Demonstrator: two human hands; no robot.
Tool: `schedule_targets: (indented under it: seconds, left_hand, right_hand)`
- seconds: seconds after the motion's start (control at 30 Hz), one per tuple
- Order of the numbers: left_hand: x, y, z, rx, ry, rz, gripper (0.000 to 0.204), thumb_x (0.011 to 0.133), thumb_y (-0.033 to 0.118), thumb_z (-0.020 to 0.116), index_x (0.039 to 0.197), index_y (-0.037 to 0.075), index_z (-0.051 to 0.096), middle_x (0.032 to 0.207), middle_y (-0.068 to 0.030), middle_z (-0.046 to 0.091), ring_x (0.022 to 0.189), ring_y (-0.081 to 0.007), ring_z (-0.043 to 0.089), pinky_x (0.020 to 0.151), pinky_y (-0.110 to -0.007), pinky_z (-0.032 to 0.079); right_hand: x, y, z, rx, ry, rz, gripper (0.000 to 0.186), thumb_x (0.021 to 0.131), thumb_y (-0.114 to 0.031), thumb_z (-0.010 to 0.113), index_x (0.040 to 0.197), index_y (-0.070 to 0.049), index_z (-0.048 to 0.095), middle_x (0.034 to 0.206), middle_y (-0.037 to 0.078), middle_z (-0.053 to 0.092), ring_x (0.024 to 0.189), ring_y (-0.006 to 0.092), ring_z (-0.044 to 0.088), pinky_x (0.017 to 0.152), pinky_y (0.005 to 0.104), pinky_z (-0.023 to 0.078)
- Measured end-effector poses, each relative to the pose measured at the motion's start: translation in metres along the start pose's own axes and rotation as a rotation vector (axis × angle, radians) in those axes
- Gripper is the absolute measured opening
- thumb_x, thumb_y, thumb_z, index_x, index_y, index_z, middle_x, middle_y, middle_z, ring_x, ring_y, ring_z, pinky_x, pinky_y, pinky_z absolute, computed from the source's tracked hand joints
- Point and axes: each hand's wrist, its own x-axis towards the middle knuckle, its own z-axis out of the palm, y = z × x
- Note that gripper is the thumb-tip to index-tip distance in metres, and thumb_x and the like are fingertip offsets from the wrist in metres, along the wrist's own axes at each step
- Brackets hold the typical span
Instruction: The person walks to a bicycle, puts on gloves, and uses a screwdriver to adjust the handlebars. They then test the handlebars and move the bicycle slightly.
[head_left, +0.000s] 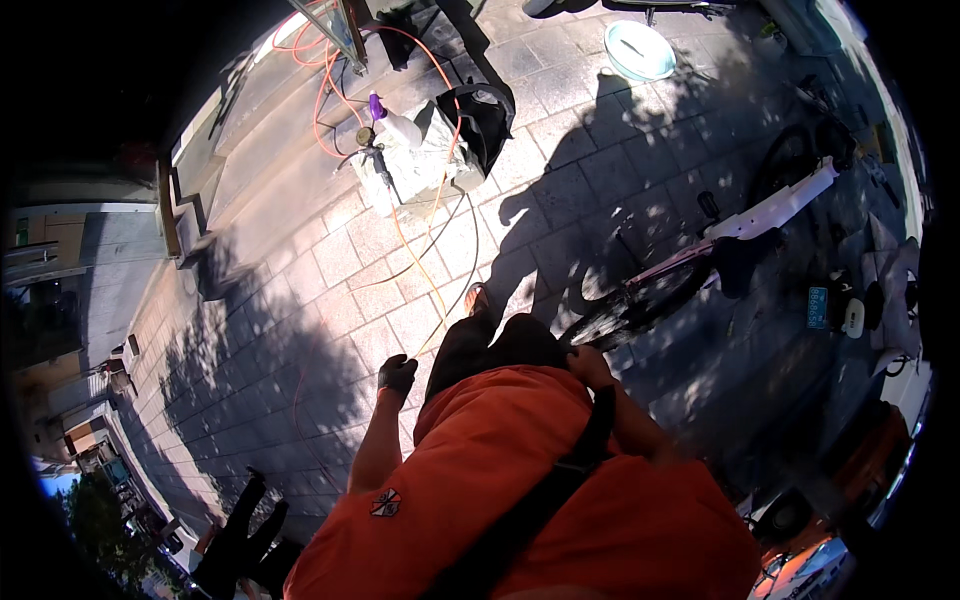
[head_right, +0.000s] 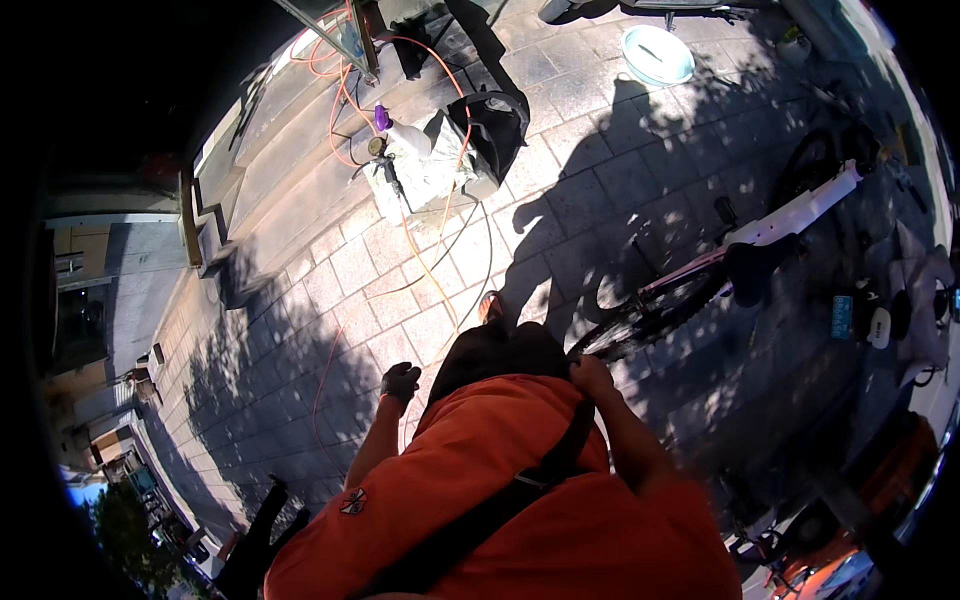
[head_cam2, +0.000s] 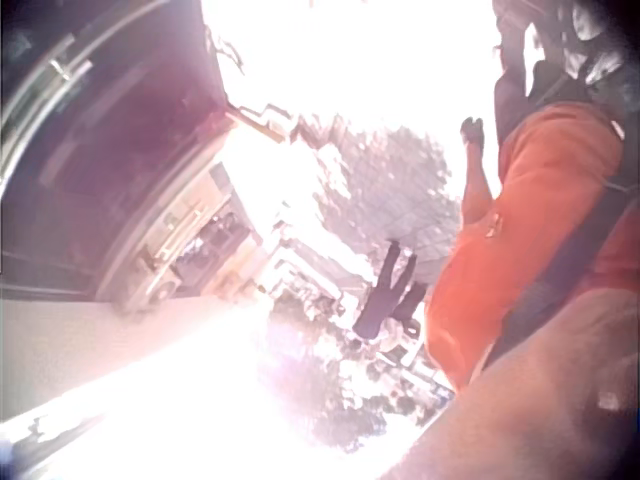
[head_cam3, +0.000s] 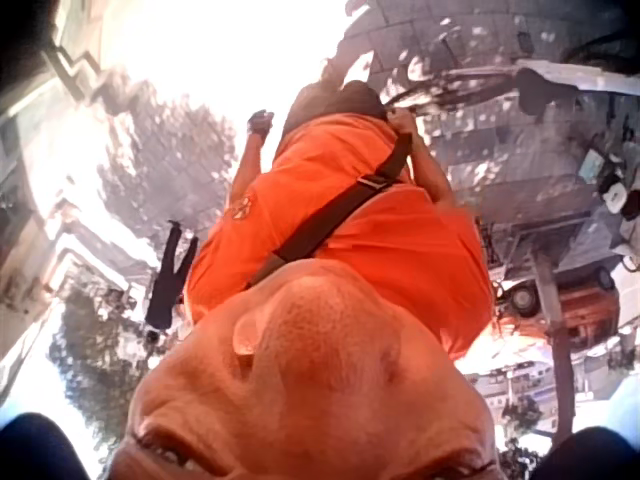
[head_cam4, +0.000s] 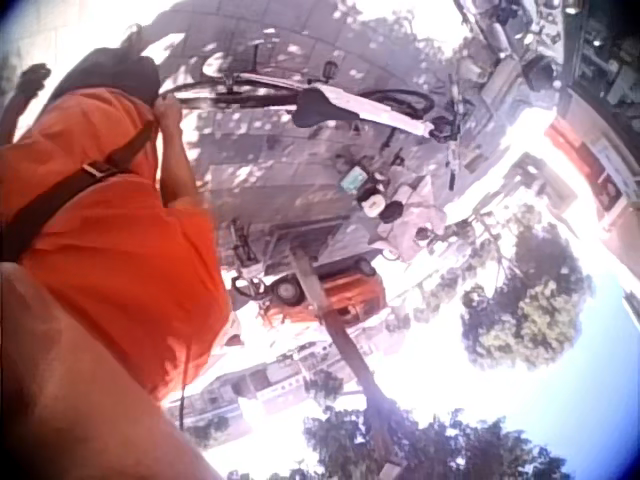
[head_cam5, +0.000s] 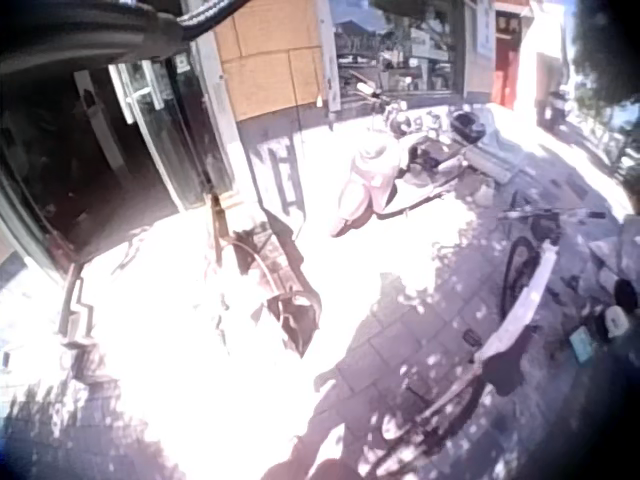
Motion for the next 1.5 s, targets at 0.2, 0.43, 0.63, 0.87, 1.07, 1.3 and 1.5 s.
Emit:
schedule_targets:
  seconds: [0.2, 0.43, 0.63, 0.87, 1.07, 1.3, 1.5]
  left_hand:
    - [0.119, 0.255, 0.045, 0.397, -0.098, 0.579, 0.050, 0.088, 0.040, 0.065, 0.120, 0.002, 0.069, 0.115, -0.0215, 0.071, 0.107, -0.0328, 0.069, 0.095, -0.040, 0.053]
    - [0.239, 0.513, 0.139, 0.645, -0.156, 0.494, 0.051, 0.095, 0.052, 0.052, 0.086, 0.008, 0.077, 0.089, -0.0183, 0.074, 0.089, -0.0338, 0.070, 0.082, -0.043, 0.053]
    - [0.355, 0.611, 0.180, 0.413, 0.023, 0.693, 0.038, 0.095, 0.039, 0.058, 0.114, 0.008, 0.071, 0.105, -0.0173, 0.073, 0.104, -0.0352, 0.068, 0.085, -0.045, 0.052]
    - [0.534, 0.685, 0.216, 0.552, 0.253, 0.749, 0.032, 0.093, 0.034, 0.053, 0.106, 0.012, 0.072, 0.108, -0.0196, 0.070, 0.105, -0.0387, 0.066, 0.086, -0.046, 0.053]
    - [0.687, 0.675, 0.271, 0.748, 0.189, 0.416, 0.031, 0.091, 0.028, 0.054, 0.104, 0.011, 0.076, 0.109, -0.0169, 0.072, 0.103, -0.0375, 0.069, 0.088, -0.045, 0.057]
    - [0.769, 0.625, 0.297, 0.738, 0.185, 0.081, 0.042, 0.090, 0.044, 0.054, 0.103, 0.010, 0.076, 0.110, -0.0193, 0.072, 0.106, -0.0393, 0.068, 0.087, -0.047, 0.056]
    - [0.770, 0.621, 0.307, 0.747, 0.274, 0.112, 0.042, 0.089, 0.044, 0.056, 0.104, 0.010, 0.076, 0.109, -0.0207, 0.072, 0.106, -0.0401, 0.068, 0.088, -0.048, 0.056]
  right_hand:
    - [-0.004, -0.034, -0.059, 0.122, 0.266, 0.071, 0.034, 0.091, -0.027, 0.050, 0.093, 0.001, 0.071, 0.094, 0.027, 0.069, 0.091, 0.0479, 0.066, 0.081, 0.0536, 0.051]
    - [0.072, 0.029, -0.083, -0.037, 0.236, 0.188, 0.035, 0.092, -0.030, 0.050, 0.088, -0.001, 0.069, 0.092, 0.027, 0.067, 0.091, 0.0480, 0.065, 0.078, 0.0574, 0.050]
    - [0.100, -0.051, -0.211, 0.160, 0.099, 0.331, 0.043, 0.096, -0.031, 0.043, 0.100, 0.001, 0.071, 0.098, 0.029, 0.068, 0.096, 0.0498, 0.063, 0.083, 0.0560, 0.048]
    - [0.121, -0.061, -0.239, -0.022, -0.025, 0.352, 0.041, 0.098, -0.033, 0.046, 0.107, -0.001, 0.071, 0.106, 0.028, 0.068, 0.098, 0.0475, 0.064, 0.084, 0.0531, 0.050]
    - [0.172, -0.145, -0.273, 0.209, 0.006, 0.802, 0.038, 0.097, -0.031, 0.053, 0.108, 0.002, 0.069, 0.100, 0.028, 0.068, 0.097, 0.0444, 0.065, 0.084, 0.0482, 0.050]
    - [0.209, -0.176, -0.309, 0.179, -0.093, 0.932, 0.041, 0.098, -0.032, 0.051, 0.108, 0.002, 0.069, 0.101, 0.030, 0.068, 0.098, 0.0445, 0.066, 0.085, 0.0477, 0.049]
    - [0.216, -0.173, -0.317, 0.128, -0.109, 0.932, 0.039, 0.098, -0.030, 0.051, 0.106, 0.004, 0.069, 0.101, 0.028, 0.068, 0.096, 0.0433, 0.066, 0.084, 0.0474, 0.049]
